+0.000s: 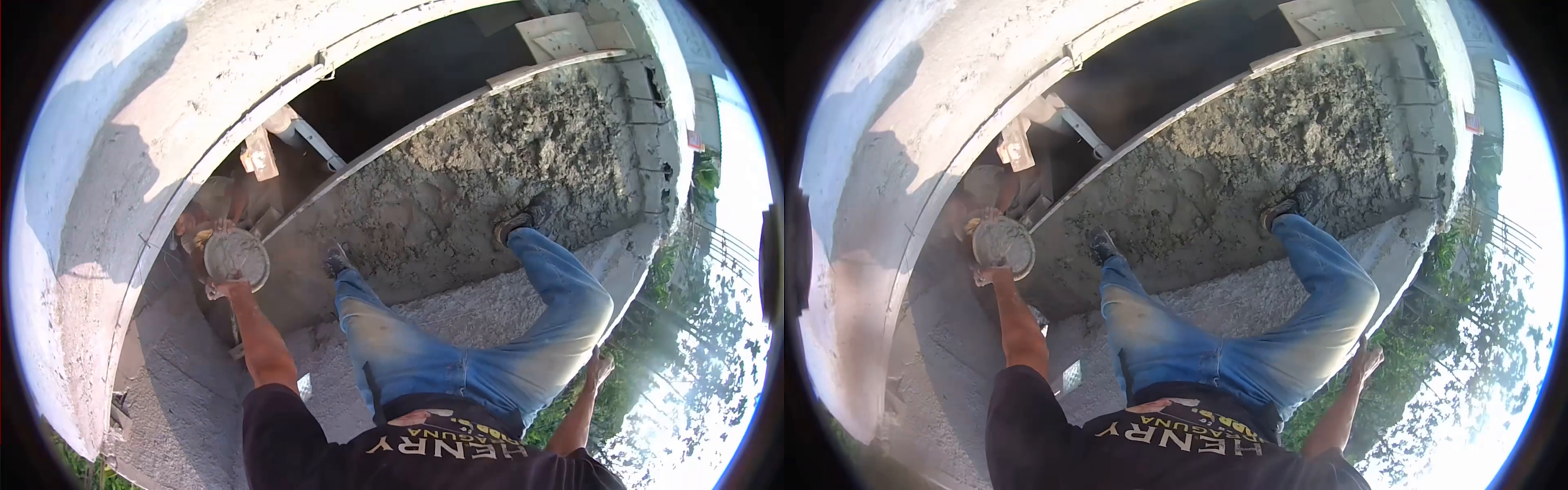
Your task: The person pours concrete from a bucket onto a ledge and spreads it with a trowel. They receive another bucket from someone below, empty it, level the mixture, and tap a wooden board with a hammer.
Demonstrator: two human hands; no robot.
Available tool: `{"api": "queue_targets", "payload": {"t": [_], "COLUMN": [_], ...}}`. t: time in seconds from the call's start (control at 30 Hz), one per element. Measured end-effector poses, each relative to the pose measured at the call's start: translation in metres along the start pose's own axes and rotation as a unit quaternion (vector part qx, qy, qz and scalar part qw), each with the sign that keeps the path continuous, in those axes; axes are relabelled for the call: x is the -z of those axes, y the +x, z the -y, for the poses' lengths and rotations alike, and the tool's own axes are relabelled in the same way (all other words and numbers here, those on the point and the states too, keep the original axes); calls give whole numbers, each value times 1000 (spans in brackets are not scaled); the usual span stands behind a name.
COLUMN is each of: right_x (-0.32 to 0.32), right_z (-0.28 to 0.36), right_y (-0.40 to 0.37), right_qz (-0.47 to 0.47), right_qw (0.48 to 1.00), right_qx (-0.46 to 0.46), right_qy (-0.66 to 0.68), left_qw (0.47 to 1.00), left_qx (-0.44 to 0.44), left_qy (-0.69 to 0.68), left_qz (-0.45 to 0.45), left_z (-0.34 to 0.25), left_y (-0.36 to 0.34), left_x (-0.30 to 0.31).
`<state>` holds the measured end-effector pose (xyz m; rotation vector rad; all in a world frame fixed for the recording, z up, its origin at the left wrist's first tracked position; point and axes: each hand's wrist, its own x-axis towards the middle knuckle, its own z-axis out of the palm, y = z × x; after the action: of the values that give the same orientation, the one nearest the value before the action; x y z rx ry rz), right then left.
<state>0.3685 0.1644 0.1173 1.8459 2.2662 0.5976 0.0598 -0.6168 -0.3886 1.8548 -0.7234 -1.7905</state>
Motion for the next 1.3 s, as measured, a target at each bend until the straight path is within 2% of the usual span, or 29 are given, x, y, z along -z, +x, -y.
{"api": "queue_targets", "payload": {"t": [0.03, 0.07, 0.1, 0.13, 0.17, 0.23, 0.27, 0.3, 0.33, 0.37, 0.4, 0.43, 0.5, 0.53, 0.6, 0.63, 0.7, 0.73, 0.8, 0.93, 1.0, 1.07, 1.1, 1.13, 1.17, 1.2, 1.23, 1.27, 1.3], "right_x": [42, 64, 81, 111, 129, 149, 138, 110, 72, 28, -55, -119, -199, -181, -144, -126, -98, -85, -65, -39, -31, -23, -22, 7, -9, -2, 18, -9, -7], "right_z": [53, 89, 115, 155, 186, 248, 269, 289, 307, 322, 327, 335, 321, 328, 326, 334, 358, 369, 387, 415, 419, 413, 403, 382, 374, 366, 355, 348, 337], "right_y": [-18, -24, -25, -42, -58, -110, -137, -160, -188, -215, -247, -280, -316, -315, -310, -302, -273, -257, -218, -117, -54, 20, 58, 94, 135, 167, 189, 230, 255], "right_qz": [-49, -118, -171, -157, -179, -63, 82, 168, 304, 402, 514, 670, 795, 795, 901, 905, 862, 830, 753, 574, 480, 391, 362, 393, 359, 293, 262, 259, 200], "right_qw": [994, 979, 956, 928, 904, 844, 812, 773, 744, 715, 664, 572, 434, 423, 147, 55, -12, -24, -27, 19, 76, 167, 216, 193, 328, 415, 457, 472, 551], "right_qx": [31, 64, 131, 164, 240, 307, 285, 313, 264, 242, 201, -37, -217, -217, -190, -150, -106, -94, -75, -45, -26, -4, -5, -31, -121, -106, -115, -134, -147], "right_qy": [89, 156, 200, 296, 305, 436, 503, 525, 534, 518, 505, 471, 365, 376, 361, 395, 496, 550, 653, 817, 874, 905, 907, 899, 865, 855, 842, 832, 797], "left_qw": [997, 978, 920, 934, 934, 936, 876, 801, 855, 937, 963, 961, 937, 921, 852, 848, 734, 727, 623, 439, 291, 141, 131, 53, 107, 119, 133, 137, 190], "left_qx": [-64, -106, -153, -141, -146, -120, -162, -217, -143, -3, 85, 123, 167, 183, 236, 232, 280, 275, 250, 97, -116, -321, -341, -408, -413, -419, -425, -391, -382], "left_qy": [-18, 176, 361, 309, 311, 295, 399, 482, 427, 290, 202, 185, 205, 226, 241, 254, 285, 293, 366, 473, 525, 572, 554, 568, 537, 524, 513, 521, 478], "left_qz": [-29, -18, -25, -114, -96, 150, 219, 280, 258, 196, 155, 163, 227, 261, 400, 405, 550, 557, 644, 758, 791, 741, 748, 712, 728, 732, 734, 746, 768], "left_z": [-12, -11, -10, -9, -8, 2, 8, 11, 13, 18, 15, 5, -26, -43, -75, -89, -104, -107, -103, -54, -7, 42, 81, 122, 166, 211, 247, 271, 308], "left_y": [-38, -28, -19, -32, -39, -49, -64, -91, -119, -152, -195, -239, -339, -393, -478, -517, -587, -614, -664, -742, -779, -819, -823, -830, -823, -820, -822, -832, -829], "left_x": [5, 13, 21, 18, 30, 56, 59, 58, 55, 50, 42, 35, 22, 14, 3, -4, -24, -36, -58, -130, -163, -194, -207, -218, -231, -240, -247, -246, -245]}}
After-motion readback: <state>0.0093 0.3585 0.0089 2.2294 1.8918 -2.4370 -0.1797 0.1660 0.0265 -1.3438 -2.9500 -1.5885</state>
